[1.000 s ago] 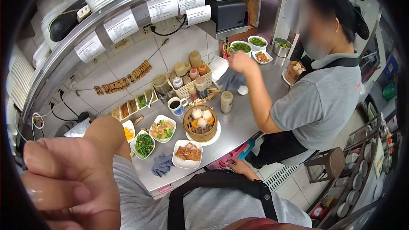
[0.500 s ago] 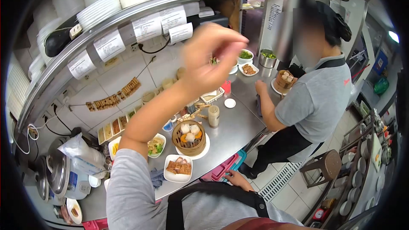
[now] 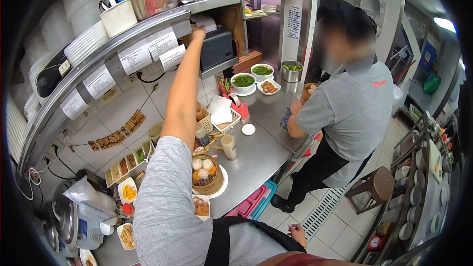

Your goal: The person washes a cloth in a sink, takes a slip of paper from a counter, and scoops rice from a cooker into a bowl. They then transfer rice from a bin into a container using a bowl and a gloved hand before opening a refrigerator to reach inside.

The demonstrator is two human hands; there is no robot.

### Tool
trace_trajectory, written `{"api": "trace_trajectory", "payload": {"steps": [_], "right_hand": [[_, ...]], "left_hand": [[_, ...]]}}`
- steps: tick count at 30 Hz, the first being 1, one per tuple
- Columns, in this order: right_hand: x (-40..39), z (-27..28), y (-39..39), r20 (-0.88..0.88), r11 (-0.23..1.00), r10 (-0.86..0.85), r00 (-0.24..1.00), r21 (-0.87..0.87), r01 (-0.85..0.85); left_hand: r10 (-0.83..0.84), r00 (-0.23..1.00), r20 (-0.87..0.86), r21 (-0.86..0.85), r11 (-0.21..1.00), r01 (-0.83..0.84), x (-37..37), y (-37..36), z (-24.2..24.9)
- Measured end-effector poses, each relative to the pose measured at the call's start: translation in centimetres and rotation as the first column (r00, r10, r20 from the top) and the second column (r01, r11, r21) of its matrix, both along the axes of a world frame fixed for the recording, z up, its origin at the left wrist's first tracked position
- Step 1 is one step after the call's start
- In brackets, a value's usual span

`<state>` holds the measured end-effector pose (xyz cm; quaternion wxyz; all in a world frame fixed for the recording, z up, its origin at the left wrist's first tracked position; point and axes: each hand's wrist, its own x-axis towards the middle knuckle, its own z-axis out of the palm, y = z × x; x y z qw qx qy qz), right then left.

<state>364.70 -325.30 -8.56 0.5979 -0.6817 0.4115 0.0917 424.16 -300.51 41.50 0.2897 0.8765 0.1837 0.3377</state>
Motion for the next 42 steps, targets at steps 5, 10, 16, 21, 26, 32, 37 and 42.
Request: {"api": "trace_trajectory", "payload": {"steps": [5,10,16,21,26,32,37,42], "right_hand": [[1.8,0.6,-0.2,0.066,0.996,0.078,0.995,-0.050,-0.075],[13.0,7.6,2.6,0.458,0.869,0.442,0.772,-0.006,-0.494],[25.9,27.0,9.7,0.829,0.847,0.495,0.260,-0.395,-0.356],[29.7,28.9,14.8,0.798,0.735,0.589,-0.131,-0.596,-0.325],[28.3,29.3,20.8,0.752,0.587,0.603,-0.267,-0.645,-0.490],[26.8,29.0,24.3,0.596,-0.219,0.662,-0.455,-0.427,-0.877],[25.2,29.8,31.5,0.930,0.157,0.368,-0.018,-0.081,-0.984],[23.6,27.8,37.8,0.827,0.107,0.548,0.129,0.084,-0.991]], "left_hand": [[-0.184,0.788,0.588,-0.533,0.645,0.548,-0.2,2.8,-1.4],[-0.473,0.565,0.676,-0.413,0.392,0.822,-11.7,2.8,-12.7],[-0.641,0.413,0.647,-0.025,0.524,0.851,-27.5,3.4,-20.6],[-0.728,0.422,0.540,0.094,0.551,0.829,-32.4,7.7,-22.5],[-0.464,0.439,0.769,-0.569,-0.185,0.801,-33.7,13.1,-23.9],[-0.222,0.722,0.655,-0.681,0.242,0.692,-36.1,19.5,-21.7],[-0.286,0.885,0.367,-0.749,0.474,0.463,-42.2,21.7,-20.4],[-0.262,0.895,0.360,-0.588,0.681,0.436,-47.3,24.3,-21.8]]}}
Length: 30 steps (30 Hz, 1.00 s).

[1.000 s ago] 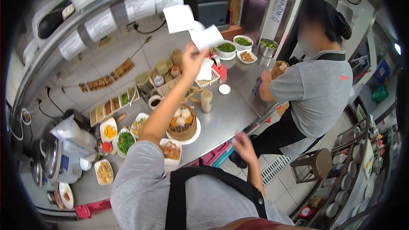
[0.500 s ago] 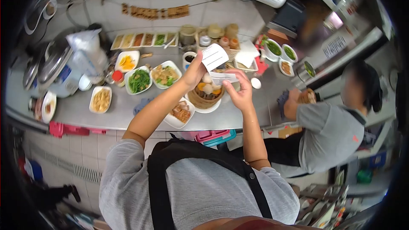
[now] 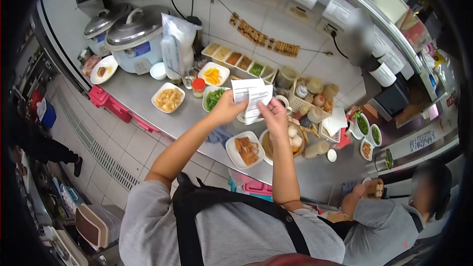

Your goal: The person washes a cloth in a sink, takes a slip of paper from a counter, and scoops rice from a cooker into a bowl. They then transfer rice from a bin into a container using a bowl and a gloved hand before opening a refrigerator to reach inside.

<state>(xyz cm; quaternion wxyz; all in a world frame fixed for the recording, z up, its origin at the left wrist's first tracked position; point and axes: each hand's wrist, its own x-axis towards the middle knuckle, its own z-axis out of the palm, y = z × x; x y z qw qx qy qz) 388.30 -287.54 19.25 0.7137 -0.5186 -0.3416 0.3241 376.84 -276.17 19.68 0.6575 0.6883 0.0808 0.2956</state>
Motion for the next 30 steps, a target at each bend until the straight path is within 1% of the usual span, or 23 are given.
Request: {"api": "trace_trajectory", "payload": {"steps": [1,3,5,6,7,8,9,10,12,14,15,16,17,18,19,20,21,23,24,26,27,28,30], "right_hand": [[-0.7,-0.4,1.4,0.113,1.000,-0.020,0.993,-0.014,0.021],[-1.6,-0.4,4.9,0.388,0.997,-0.065,0.919,0.072,0.040],[-3.2,3.4,8.0,0.255,0.990,0.133,0.958,0.021,-0.143],[-4.1,6.3,9.7,0.224,0.980,0.136,0.965,0.110,-0.164],[-3.3,8.1,12.1,0.402,0.984,-0.003,0.916,0.167,-0.070],[-3.8,11.5,14.2,0.467,0.926,-0.189,0.864,0.379,-0.002],[-2.6,13.7,16.1,0.474,0.895,-0.285,0.833,0.443,0.054],[-2.0,16.1,18.1,0.500,0.827,-0.464,0.731,0.541,0.154],[1.4,18.1,22.6,0.356,0.761,-0.618,0.701,0.496,0.418],[4.0,18.0,25.0,0.233,0.665,-0.733,0.639,0.441,0.603],[2.4,19.0,24.7,0.191,0.673,-0.726,0.661,0.395,0.625],[2.7,19.7,24.9,0.142,0.666,-0.730,0.668,0.365,0.650],[2.8,20.7,24.9,0.189,0.615,-0.782,0.594,0.388,0.687],[4.8,21.2,25.6,0.123,0.580,-0.800,0.588,0.412,0.703],[4.1,22.8,25.1,0.285,0.603,-0.796,0.534,0.301,0.739],[6.7,23.4,25.6,0.471,0.475,-0.836,0.282,0.364,0.801],[8.9,23.2,26.3,0.408,0.390,-0.887,0.218,0.407,0.826],[4.8,24.6,24.9,0.530,0.578,-0.759,0.378,0.281,0.766],[3.4,24.5,24.7,0.528,0.582,-0.758,0.382,0.285,0.762],[1.5,24.4,23.8,0.697,0.258,-0.715,-0.053,0.333,0.907],[-0.3,23.9,24.1,0.663,0.137,-0.730,-0.165,0.379,0.915],[-1.8,23.0,24.2,0.622,0.010,-0.731,-0.281,0.421,0.907],[-1.1,19.3,22.5,0.321,-0.073,-0.837,-0.442,0.736,0.673]], "left_hand": [[0.004,1.000,0.003,0.012,1.000,-0.004,-0.8,0.9,0.1],[0.125,0.932,0.341,-0.088,0.991,-0.101,-2.7,3.1,0.2],[0.163,0.930,0.329,-0.107,0.985,-0.135,-5.8,5.5,1.2],[0.143,0.946,0.292,-0.084,0.989,-0.123,-7.9,7.0,2.3],[0.120,0.961,0.250,-0.062,0.992,-0.107,-10.2,8.6,3.0],[0.104,0.962,0.251,-0.044,0.994,-0.096,-12.3,10.5,3.3],[0.136,0.956,0.258,-0.012,0.990,-0.137,-14.7,12.3,3.2],[0.162,0.952,0.260,0.015,0.985,-0.172,-17.1,13.9,2.8],[0.342,0.908,0.240,0.087,0.924,-0.372,-22.0,17.4,0.9],[0.508,0.858,0.079,0.083,0.854,-0.513,-27.6,20.5,-1.4],[0.499,0.865,0.056,0.079,0.861,-0.502,-30.2,22.5,-3.0],[0.576,0.817,-0.016,0.111,0.813,-0.571,-32.6,24.3,-5.0],[0.649,0.756,-0.087,0.150,0.759,-0.634,-34.6,25.7,-7.0],[0.649,0.752,-0.114,0.143,0.760,-0.634,-36.0,26.8,-8.5],[0.641,0.752,-0.156,0.120,0.768,-0.629,-36.9,28.1,-9.7],[0.633,0.749,-0.195,0.098,0.772,-0.628,-37.7,29.4,-10.9],[0.638,0.740,-0.213,0.096,0.767,-0.634,-38.1,30.6,-12.5],[0.649,0.711,-0.270,0.271,0.760,-0.591,-37.6,32.9,-14.8],[0.648,0.708,-0.279,0.318,0.759,-0.569,-36.7,33.4,-14.8],[0.613,0.748,-0.253,0.479,0.751,-0.454,-33.2,34.9,-14.8],[0.576,0.785,-0.229,0.585,0.726,-0.362,-31.4,36.0,-15.8],[0.568,0.794,-0.220,0.588,0.726,-0.356,-29.5,37.1,-18.4],[0.550,0.820,-0.158,0.903,0.416,-0.106,-22.0,41.8,-22.1]]}}
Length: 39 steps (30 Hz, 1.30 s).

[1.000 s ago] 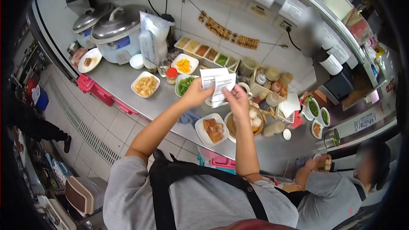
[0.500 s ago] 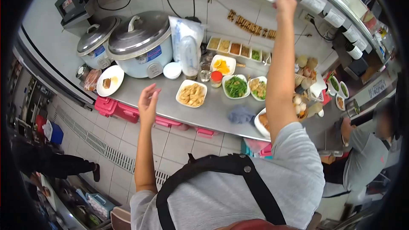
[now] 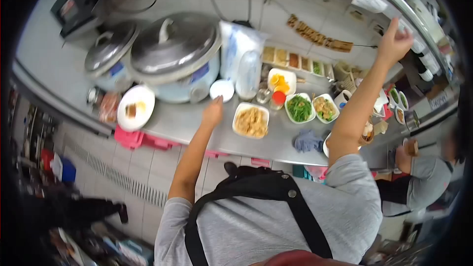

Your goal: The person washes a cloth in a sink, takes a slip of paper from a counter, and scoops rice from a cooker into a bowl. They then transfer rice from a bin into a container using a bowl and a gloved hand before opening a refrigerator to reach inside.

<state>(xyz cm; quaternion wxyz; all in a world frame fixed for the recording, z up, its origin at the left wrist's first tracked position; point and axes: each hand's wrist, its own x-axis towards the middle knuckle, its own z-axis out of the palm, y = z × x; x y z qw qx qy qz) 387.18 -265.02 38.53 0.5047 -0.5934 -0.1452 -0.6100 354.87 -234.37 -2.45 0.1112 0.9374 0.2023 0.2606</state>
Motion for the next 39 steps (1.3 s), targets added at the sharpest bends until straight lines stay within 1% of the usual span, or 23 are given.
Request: {"api": "trace_trajectory", "payload": {"steps": [1,3,4,7,10,14,17,18,19,21,22,23,25,26,27,28,29,30,31,33,34,36,39], "right_hand": [[-3.7,-1.6,0.2,0.039,0.962,0.260,0.965,0.072,-0.262],[-7.5,-6.2,1.1,0.205,0.950,0.310,0.928,-0.020,-0.313],[-9.2,-9.3,1.7,0.122,0.938,0.346,0.930,-0.056,-0.342],[-14.3,-18.5,4.5,-0.293,0.852,0.420,0.859,-0.198,-0.485],[-18.8,-25.7,8.2,-0.706,0.659,0.546,0.452,0.028,-0.752],[-23.9,-30.3,13.3,-0.865,0.421,0.490,0.108,0.126,-0.898],[-25.5,-29.6,16.6,-0.918,0.458,0.383,0.104,0.091,-0.884],[-26.1,-29.0,17.5,-0.923,0.531,0.280,0.265,-0.081,-0.844],[-26.2,-29.5,18.4,-0.923,0.538,0.275,0.269,-0.084,-0.838],[-27.0,-31.1,20.0,-0.975,0.335,0.077,0.211,-0.173,-0.926],[-27.6,-30.8,20.4,-0.978,0.236,0.121,0.172,-0.141,-0.962],[-29.0,-31.0,21.1,-0.977,0.248,0.120,0.177,-0.143,-0.958],[-32.0,-31.3,23.2,-0.990,0.160,0.141,-0.026,0.049,-0.986],[-33.4,-30.2,24.6,-0.989,0.172,0.148,-0.017,0.042,-0.984],[-35.4,-29.0,25.9,-0.982,0.092,0.182,-0.057,0.074,-0.993],[-37.9,-28.0,27.3,-0.972,0.003,0.208,-0.111,0.114,-0.994],[-40.4,-27.4,28.8,-0.971,-0.011,0.200,-0.132,0.133,-0.991],[-42.9,-26.9,30.6,-0.991,-0.047,0.131,-0.037,0.031,-0.998],[-45.3,-26.4,32.2,-0.996,-0.116,0.067,0.058,-0.065,-0.991],[-46.5,-24.2,35.1,-0.993,-0.364,-0.035,0.111,-0.090,-0.927],[-45.4,-18.9,36.3,-0.997,-0.366,-0.043,0.063,-0.043,-0.930],[-40.7,-17.4,40.6,-0.765,-0.004,0.412,0.495,-0.545,-0.838],[-33.1,-11.5,47.3,-0.689,0.282,-0.012,0.725,-0.698,-0.659]], "left_hand": [[0.042,0.977,-0.207,-0.084,0.995,-0.060,1.7,0.4,0.5],[0.000,0.836,-0.548,-0.164,0.981,-0.107,3.7,1.3,0.9],[-0.026,0.766,-0.643,-0.149,0.985,-0.092,4.5,2.2,0.5],[-0.031,0.864,-0.503,-0.062,0.998,-0.001,4.1,2.6,1.7],[-0.080,0.898,-0.432,-0.060,0.996,0.060,3.6,2.8,2.3],[-0.100,0.969,-0.227,-0.099,0.992,0.079,1.7,2.3,3.5],[-0.232,0.966,-0.117,-0.134,0.967,0.216,-1.6,2.7,6.4],[-0.328,0.938,-0.114,-0.152,0.939,0.309,-2.9,2.8,7.4],[-0.337,0.935,-0.112,-0.154,0.935,0.318,-4.4,2.9,8.4],[-0.593,0.805,-0.028,-0.070,0.804,0.590,-8.2,3.3,10.4],[-0.604,0.797,-0.028,-0.070,0.796,0.601,-10.4,3.4,11.4],[-0.536,0.844,-0.010,-0.150,0.835,0.529,-12.9,3.7,12.3],[-0.476,0.879,0.010,-0.219,0.857,0.466,-16.6,4.7,12.1],[-0.195,0.933,0.302,-0.470,0.821,0.324,-18.4,5.4,11.8],[0.174,0.869,0.463,-0.708,0.662,0.245,-19.9,6.4,11.7],[0.200,0.850,0.488,-0.856,0.298,0.422,-21.6,7.3,12.7],[0.255,0.836,0.486,-0.843,-0.115,0.525,-23.5,8.0,13.7],[0.259,0.838,0.480,-0.785,-0.301,0.542,-25.5,8.9,12.6],[0.385,0.813,0.437,-0.729,-0.377,0.571,-27.1,8.8,14.1],[0.565,0.755,0.332,-0.722,-0.362,0.589,-31.8,12.4,6.7],[0.626,0.753,0.204,-0.696,-0.447,0.561,-33.0,11.5,11.6],[0.720,0.679,0.142,-0.704,-0.408,0.581,-36.8,13.3,10.2],[0.737,0.644,0.206,-0.755,-0.299,0.584,-41.4,15.1,10.0]]}}
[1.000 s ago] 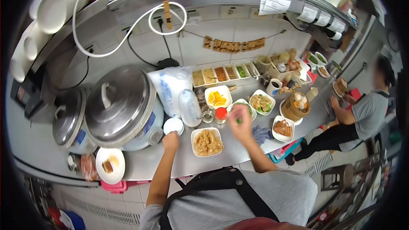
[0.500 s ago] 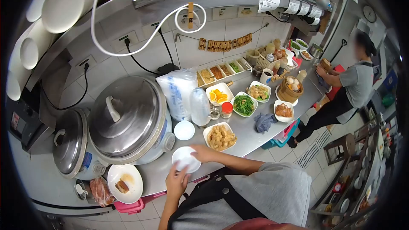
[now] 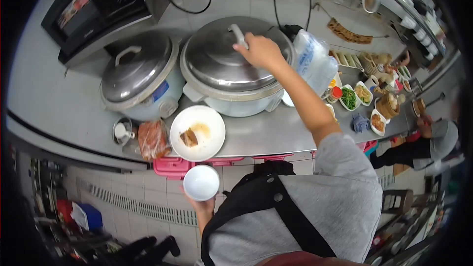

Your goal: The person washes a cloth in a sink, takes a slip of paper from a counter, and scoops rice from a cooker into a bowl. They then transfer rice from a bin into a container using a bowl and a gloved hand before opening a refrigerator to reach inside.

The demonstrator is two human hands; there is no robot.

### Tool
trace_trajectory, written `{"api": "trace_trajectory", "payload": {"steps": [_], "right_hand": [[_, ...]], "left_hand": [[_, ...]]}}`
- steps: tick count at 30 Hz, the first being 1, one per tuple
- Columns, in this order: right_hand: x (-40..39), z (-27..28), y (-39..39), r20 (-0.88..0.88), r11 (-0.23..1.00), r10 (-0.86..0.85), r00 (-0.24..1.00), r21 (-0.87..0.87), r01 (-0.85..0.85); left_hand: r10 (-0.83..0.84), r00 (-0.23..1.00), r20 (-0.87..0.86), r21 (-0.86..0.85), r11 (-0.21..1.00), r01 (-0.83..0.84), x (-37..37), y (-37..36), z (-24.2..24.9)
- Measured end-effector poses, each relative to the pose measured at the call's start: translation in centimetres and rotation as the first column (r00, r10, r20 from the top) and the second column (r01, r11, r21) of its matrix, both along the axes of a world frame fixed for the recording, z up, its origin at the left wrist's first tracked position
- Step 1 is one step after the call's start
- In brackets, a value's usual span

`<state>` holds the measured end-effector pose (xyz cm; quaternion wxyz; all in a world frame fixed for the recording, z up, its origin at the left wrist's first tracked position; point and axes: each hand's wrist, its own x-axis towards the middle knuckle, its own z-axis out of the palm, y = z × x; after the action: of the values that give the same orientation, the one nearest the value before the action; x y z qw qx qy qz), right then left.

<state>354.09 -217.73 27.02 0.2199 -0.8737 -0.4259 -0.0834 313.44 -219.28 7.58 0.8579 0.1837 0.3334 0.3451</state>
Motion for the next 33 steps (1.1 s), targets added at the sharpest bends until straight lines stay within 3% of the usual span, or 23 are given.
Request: {"api": "trace_trajectory", "payload": {"steps": [1,2,3,4,5,6,8,10,14,16,17,19,22,24,25,26,27,28,29,30,31,33], "right_hand": [[1.7,0.5,2.2,0.002,0.988,-0.132,0.991,-0.074,0.132],[2.4,1.3,3.4,-0.049,0.970,-0.076,0.996,-0.234,0.063],[3.2,0.1,4.6,0.132,0.975,-0.065,0.989,-0.201,0.091],[4.7,-2.1,6.7,0.171,0.956,-0.058,0.983,-0.274,0.104],[5.9,-4.0,9.3,0.163,0.932,-0.189,0.968,-0.280,0.229],[4.9,-3.2,8.8,0.278,0.915,-0.148,0.949,-0.326,0.239],[5.7,-3.3,8.2,0.212,0.969,-0.097,0.972,-0.202,0.141],[5.7,-2.4,7.9,0.192,0.925,-0.045,0.980,-0.362,0.113],[4.2,-1.1,6.7,0.130,0.947,-0.037,0.991,-0.313,0.076],[1.9,0.2,6.6,0.043,0.994,-0.042,0.998,-0.102,0.046],[0.9,0.8,7.4,0.039,0.993,-0.039,0.998,-0.107,0.043],[-1.7,1.3,9.4,0.074,0.998,0.033,0.997,0.058,-0.038],[-4.8,1.5,16.1,0.164,0.989,0.111,0.980,0.081,-0.125],[-6.5,1.5,21.5,0.261,0.977,0.212,0.942,-0.045,-0.208],[-7.6,2.2,24.1,0.220,0.963,0.235,0.947,-0.183,-0.197],[-8.2,2.3,26.7,0.244,0.943,0.287,0.927,-0.244,-0.227],[-8.4,1.6,30.3,0.196,0.966,0.209,0.958,-0.197,-0.170],[-6.8,-1.9,35.6,0.330,0.988,0.125,0.935,0.049,-0.150],[-6.9,-2.8,37.3,0.496,0.910,-0.069,0.866,0.387,-0.149],[-7.3,-2.3,37.6,0.321,0.971,0.077,0.944,0.190,-0.144],[-6.4,-2.9,39.2,0.348,0.972,0.093,0.933,0.173,-0.161],[-4.9,-3.1,40.3,0.343,0.979,0.204,0.917,-0.062,-0.195]], "left_hand": [[-0.028,0.999,0.041,0.094,0.995,0.024,-1.6,1.0,-1.1],[0.068,0.994,-0.082,0.105,0.993,-0.060,-1.7,1.1,0.7],[0.097,0.987,-0.125,0.123,0.989,-0.082,-1.5,1.6,1.3],[0.123,0.981,-0.152,0.149,0.984,-0.101,-1.1,2.3,1.9],[0.141,0.974,-0.179,0.171,0.979,-0.110,-0.3,3.0,2.7],[0.151,0.969,-0.195,0.195,0.974,-0.113,0.8,3.7,3.5],[0.169,0.964,-0.207,0.242,0.963,-0.117,2.8,5.1,5.1],[0.164,0.963,-0.212,0.267,0.958,-0.104,4.2,6.3,6.2],[0.147,0.973,-0.176,0.311,0.946,-0.087,5.5,9.6,7.9],[0.150,0.976,-0.155,0.311,0.946,-0.096,5.5,11.4,8.5],[0.146,0.980,-0.136,0.306,0.947,-0.099,5.3,12.2,8.7],[0.147,0.983,-0.107,0.294,0.949,-0.110,4.3,13.9,8.9],[0.159,0.985,-0.064,0.263,0.955,-0.137,1.7,17.1,8.6],[0.196,0.980,-0.033,0.224,0.957,-0.184,-1.2,18.6,7.4],[0.247,0.969,-0.015,0.188,0.952,-0.240,-2.4,19.0,7.0],[0.244,0.968,-0.055,0.251,0.942,-0.223,-4.8,20.3,4.3],[0.317,0.944,-0.089,0.207,0.933,-0.294,-6.1,20.2,3.8],[0.322,0.937,-0.133,0.181,0.938,-0.296,-8.2,20.3,2.3],[0.382,0.914,-0.140,0.172,0.918,-0.357,-9.5,20.0,1.7],[0.439,0.887,-0.144,0.162,0.895,-0.416,-10.7,19.5,1.0],[0.519,0.838,-0.169,0.151,0.853,-0.499,-11.9,19.2,0.3],[0.592,0.789,-0.167,0.143,0.806,-0.575,-14.3,18.3,-1.1]]}}
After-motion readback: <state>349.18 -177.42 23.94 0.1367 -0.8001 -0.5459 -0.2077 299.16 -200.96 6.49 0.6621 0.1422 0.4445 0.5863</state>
